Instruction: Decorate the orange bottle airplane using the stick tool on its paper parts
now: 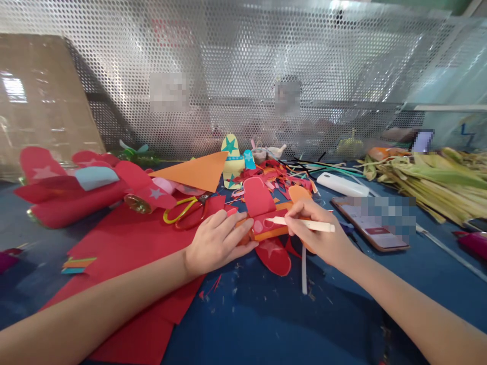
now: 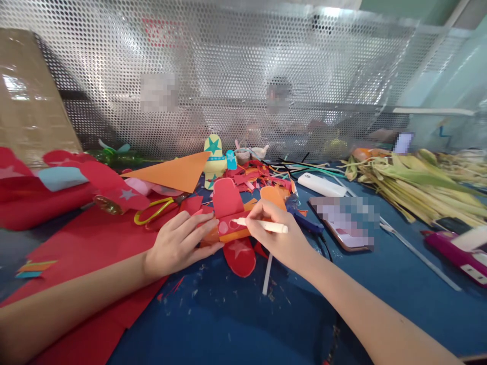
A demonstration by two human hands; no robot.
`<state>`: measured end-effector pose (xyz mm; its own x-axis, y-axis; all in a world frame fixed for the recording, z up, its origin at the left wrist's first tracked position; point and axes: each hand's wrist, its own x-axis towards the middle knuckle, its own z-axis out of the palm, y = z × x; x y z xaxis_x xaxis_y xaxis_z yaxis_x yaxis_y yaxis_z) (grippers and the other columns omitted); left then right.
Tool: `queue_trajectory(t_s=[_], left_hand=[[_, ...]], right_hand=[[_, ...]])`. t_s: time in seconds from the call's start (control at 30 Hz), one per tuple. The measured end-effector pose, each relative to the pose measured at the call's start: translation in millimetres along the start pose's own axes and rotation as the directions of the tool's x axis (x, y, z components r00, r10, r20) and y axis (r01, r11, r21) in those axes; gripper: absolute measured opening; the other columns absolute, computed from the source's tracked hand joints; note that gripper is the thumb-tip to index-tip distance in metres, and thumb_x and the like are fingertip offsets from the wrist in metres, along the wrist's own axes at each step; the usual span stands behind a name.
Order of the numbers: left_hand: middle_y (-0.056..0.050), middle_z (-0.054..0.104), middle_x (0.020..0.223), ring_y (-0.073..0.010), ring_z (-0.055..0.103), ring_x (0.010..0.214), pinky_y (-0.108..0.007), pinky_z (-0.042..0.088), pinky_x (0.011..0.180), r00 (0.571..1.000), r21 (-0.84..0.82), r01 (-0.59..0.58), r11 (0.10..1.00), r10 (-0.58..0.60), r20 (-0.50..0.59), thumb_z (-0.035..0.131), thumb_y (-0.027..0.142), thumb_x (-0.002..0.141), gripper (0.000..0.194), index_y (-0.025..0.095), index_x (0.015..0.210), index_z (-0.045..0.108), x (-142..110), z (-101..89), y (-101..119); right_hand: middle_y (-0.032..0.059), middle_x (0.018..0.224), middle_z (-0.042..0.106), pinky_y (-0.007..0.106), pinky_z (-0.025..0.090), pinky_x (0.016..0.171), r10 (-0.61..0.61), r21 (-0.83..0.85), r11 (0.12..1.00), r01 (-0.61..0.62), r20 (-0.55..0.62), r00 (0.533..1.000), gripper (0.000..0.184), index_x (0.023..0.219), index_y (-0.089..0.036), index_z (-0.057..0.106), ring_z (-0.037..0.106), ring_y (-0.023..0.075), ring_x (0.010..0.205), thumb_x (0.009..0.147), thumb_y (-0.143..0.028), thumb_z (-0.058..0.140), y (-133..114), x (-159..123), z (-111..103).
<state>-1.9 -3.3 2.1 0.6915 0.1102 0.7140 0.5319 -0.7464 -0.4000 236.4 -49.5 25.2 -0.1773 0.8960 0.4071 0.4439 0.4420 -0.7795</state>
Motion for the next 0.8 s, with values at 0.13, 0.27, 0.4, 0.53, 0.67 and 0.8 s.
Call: queue_trajectory(t_s=[0.13,0.27,0.4,0.53,0.67,0.8], left_hand=[[-0.009,0.069,0.098,-0.0181,0.062,0.073,-0.030,0.051,0.064,1.000,-0.003,0.006,1.000,-0.006,0.004,0.059,0.041,0.088,0.031,0.016,0.107,0.056,0.3,-0.2,0.4],[-0.009,0.069,0.098,-0.0184,0.062,0.073,-0.031,0.051,0.063,1.000,-0.011,0.007,1.000,-0.007,-0.002,0.059,0.041,0.088,0.031,0.016,0.106,0.056,0.5,0.1,0.7],[-0.010,0.069,0.098,-0.0186,0.062,0.074,-0.030,0.051,0.063,1.000,-0.011,0.003,1.000,-0.003,-0.002,0.059,0.041,0.089,0.031,0.015,0.106,0.056,0.7,-0.2,0.5],[-0.010,0.070,0.097,-0.0188,0.061,0.072,-0.030,0.050,0.061,1.000,-0.010,0.001,1.000,-0.001,-0.001,0.058,0.042,0.089,0.032,0.014,0.106,0.056,0.8,-0.5,0.4],[-0.010,0.070,0.097,-0.0189,0.061,0.072,-0.030,0.049,0.060,1.000,-0.013,0.006,1.000,-0.006,-0.003,0.059,0.040,0.089,0.031,0.015,0.106,0.056,0.8,0.2,0.7],[-0.010,0.069,0.097,-0.0185,0.060,0.072,-0.030,0.048,0.061,1.000,-0.011,0.003,1.000,-0.003,-0.005,0.058,0.040,0.089,0.031,0.014,0.106,0.056,0.7,0.5,0.9]], right_hand=[[-0.0033,0.065,0.057,0.022,0.036,0.050,0.007,0.011,1.000,-0.007,0.001,1.000,0.019,0.077,-0.021,0.049,0.048,0.0094,0.052,0.090,-0.033,0.053,0.0,-0.5,0.1],[-0.0026,0.068,0.057,0.022,0.038,0.051,0.001,0.016,1.000,-0.001,0.010,1.000,0.017,0.078,-0.021,0.051,0.049,0.0096,0.054,0.091,-0.033,0.053,-0.7,-0.9,0.3],[-0.0027,0.067,0.057,0.022,0.038,0.051,0.015,-0.001,1.000,-0.015,0.020,1.000,0.017,0.079,-0.021,0.051,0.049,0.0099,0.055,0.091,-0.033,0.053,-1.5,-1.5,0.6],[-0.0032,0.067,0.057,0.021,0.038,0.051,0.011,0.033,0.999,-0.011,0.020,1.000,0.018,0.080,-0.021,0.051,0.049,0.0092,0.055,0.091,-0.034,0.053,-1.4,-1.5,0.2],[-0.0028,0.068,0.058,0.022,0.038,0.051,0.019,0.038,0.999,-0.019,0.002,1.000,0.020,0.080,-0.021,0.050,0.050,0.0094,0.055,0.091,-0.036,0.053,-0.3,-1.0,0.0],[-0.0026,0.067,0.059,0.022,0.038,0.051,0.024,0.019,1.000,-0.023,-0.001,1.000,0.020,0.080,-0.020,0.051,0.050,0.0096,0.055,0.091,-0.037,0.053,-0.6,-0.8,0.5]])
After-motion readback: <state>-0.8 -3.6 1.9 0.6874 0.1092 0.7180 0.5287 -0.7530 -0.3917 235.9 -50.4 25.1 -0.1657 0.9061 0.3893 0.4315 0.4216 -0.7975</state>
